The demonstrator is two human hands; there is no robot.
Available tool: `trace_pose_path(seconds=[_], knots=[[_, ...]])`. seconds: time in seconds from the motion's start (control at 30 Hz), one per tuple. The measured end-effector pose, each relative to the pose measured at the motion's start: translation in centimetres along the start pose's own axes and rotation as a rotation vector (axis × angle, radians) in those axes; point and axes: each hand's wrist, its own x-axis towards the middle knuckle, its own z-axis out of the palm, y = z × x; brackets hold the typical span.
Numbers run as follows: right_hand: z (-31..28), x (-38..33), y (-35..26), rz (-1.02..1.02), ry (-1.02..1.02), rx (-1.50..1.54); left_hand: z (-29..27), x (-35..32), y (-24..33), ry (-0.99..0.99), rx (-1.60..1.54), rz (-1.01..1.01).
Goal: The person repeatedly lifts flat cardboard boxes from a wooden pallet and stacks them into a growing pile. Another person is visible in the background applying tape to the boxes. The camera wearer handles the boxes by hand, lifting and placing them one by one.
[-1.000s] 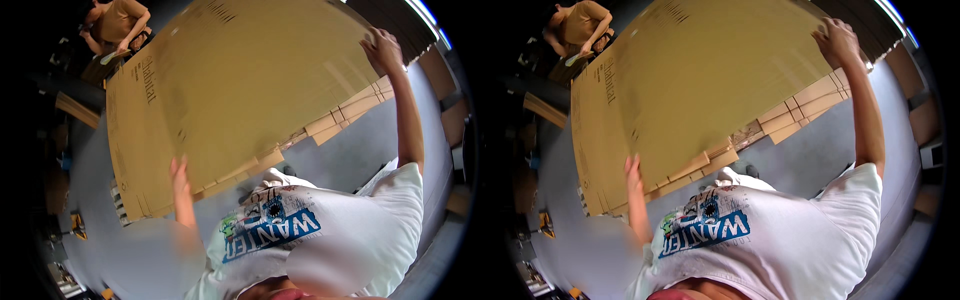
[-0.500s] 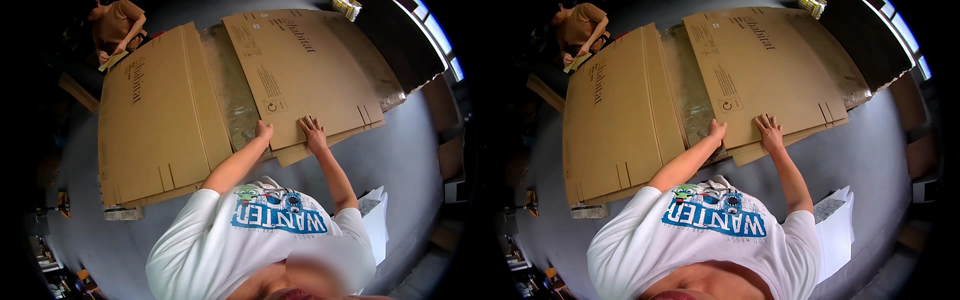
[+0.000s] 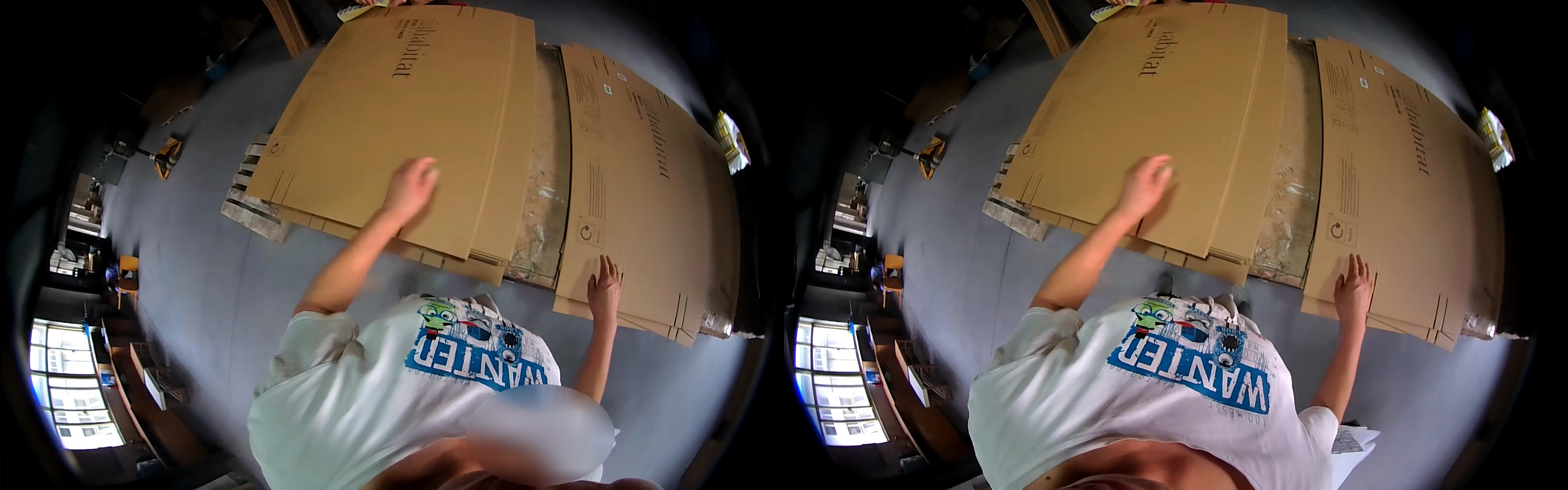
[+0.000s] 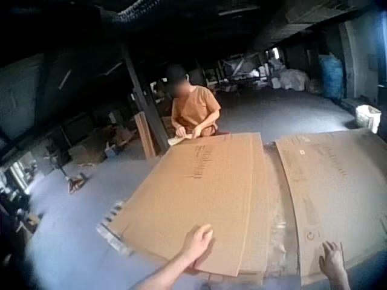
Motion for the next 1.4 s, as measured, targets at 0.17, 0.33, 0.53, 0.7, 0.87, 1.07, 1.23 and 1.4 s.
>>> trace_pose_path(seconds=[0.17,0.33,0.53,0.7,0.87,1.07,1.23,1.4], knots=[[1.4,1.7,-18.6,0.033,0.137,0.593,-17.9,-2.5,-22.0,0.172,0.65,-0.192],[3.5,3.4,-31.8,0.034,0.07,0.377,-29.0,-4.5,-33.3,0.098,0.972,-0.662],[3.3,3.7,-35.4,0.039,0.022,0.049,-27.2,-6.0,-37.6,0.216,1.085,-0.659],[1.4,5.2,-38.8,0.198,-0.142,-0.107,-27.3,-6.5,-38.2,0.253,1.114,-0.628],[1.1,7.0,-37.9,0.331,-0.06,-0.096,-27.9,-6.3,-37.7,0.268,1.086,-0.593],[6.9,7.2,-33.0,0.468,0.075,0.259,-27.5,-5.5,-37.6,0.177,1.056,-0.679],[4.1,7.3,-36.6,0.574,-0.089,0.405,-28.0,-6.2,-37.6,0.209,1.046,-0.689],[6.1,7.0,-34.2,0.497,0.009,0.374,-27.6,-6.0,-37.3,0.23,1.043,-0.671]])
